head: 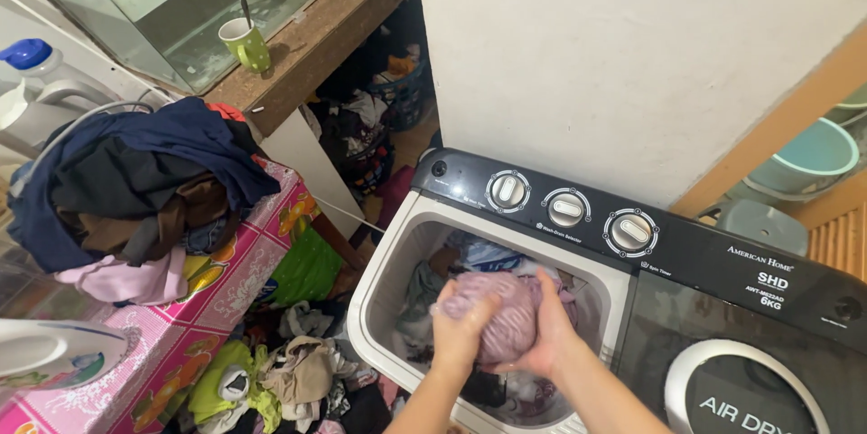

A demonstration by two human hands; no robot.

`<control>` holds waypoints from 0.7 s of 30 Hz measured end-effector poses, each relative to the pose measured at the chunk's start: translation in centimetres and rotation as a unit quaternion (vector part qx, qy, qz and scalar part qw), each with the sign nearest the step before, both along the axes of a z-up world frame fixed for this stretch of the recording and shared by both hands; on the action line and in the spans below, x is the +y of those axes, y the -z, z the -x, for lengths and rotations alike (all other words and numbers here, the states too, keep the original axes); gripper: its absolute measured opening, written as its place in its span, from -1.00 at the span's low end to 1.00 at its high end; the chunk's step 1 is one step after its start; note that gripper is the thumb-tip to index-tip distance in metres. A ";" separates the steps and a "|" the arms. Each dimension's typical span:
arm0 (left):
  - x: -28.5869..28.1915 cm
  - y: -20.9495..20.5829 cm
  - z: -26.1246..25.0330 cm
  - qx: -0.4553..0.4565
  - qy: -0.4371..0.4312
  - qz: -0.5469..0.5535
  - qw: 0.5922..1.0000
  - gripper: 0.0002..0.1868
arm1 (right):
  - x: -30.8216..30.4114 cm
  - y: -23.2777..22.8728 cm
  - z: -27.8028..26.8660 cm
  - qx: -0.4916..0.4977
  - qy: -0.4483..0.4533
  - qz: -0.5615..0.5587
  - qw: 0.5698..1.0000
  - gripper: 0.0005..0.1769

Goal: The person transfers items of clothing from a bucket into the spin dryer compartment of a washing machine, secures the lids, and turns the timer dial. Later, they take individual pieces of laundry from a basin and manually scrub them against each other inside the wash tub before placing them back into the basin.

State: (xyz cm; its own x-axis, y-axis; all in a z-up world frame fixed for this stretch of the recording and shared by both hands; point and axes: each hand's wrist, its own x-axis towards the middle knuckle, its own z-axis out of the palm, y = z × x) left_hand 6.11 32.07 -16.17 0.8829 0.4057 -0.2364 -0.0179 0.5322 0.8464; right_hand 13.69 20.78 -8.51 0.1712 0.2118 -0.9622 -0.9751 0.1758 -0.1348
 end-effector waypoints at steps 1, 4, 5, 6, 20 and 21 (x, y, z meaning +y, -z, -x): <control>0.1 -0.1 -0.4 -0.021 0.018 -0.111 0.993 -0.48 | 0.1 -0.2 0.1 -0.004 0.003 -0.001 1.000 -0.13; 1.2 -1.9 -0.6 -0.096 0.083 -0.085 0.988 -0.49 | -0.1 2.6 0.9 -0.063 0.096 -0.186 0.976 -0.14; 1.6 -2.8 -0.5 -0.094 0.089 -0.083 0.988 -0.49 | 0.0 4.0 0.8 -0.092 0.114 -0.222 0.964 -0.21; 2.1 -3.8 -0.6 -0.054 0.091 -0.014 0.994 -0.44 | 0.0 5.3 0.9 -0.120 0.132 -0.257 0.950 -0.27; 5.8 -5.7 -5.1 0.265 0.252 0.346 0.864 -0.41 | 1.5 0.0 1.3 -0.757 -0.033 0.015 0.653 -0.65; 5.8 -5.0 -5.9 0.262 0.296 0.316 0.862 -0.40 | 1.5 -1.1 1.5 -0.831 -0.112 0.050 0.543 -0.66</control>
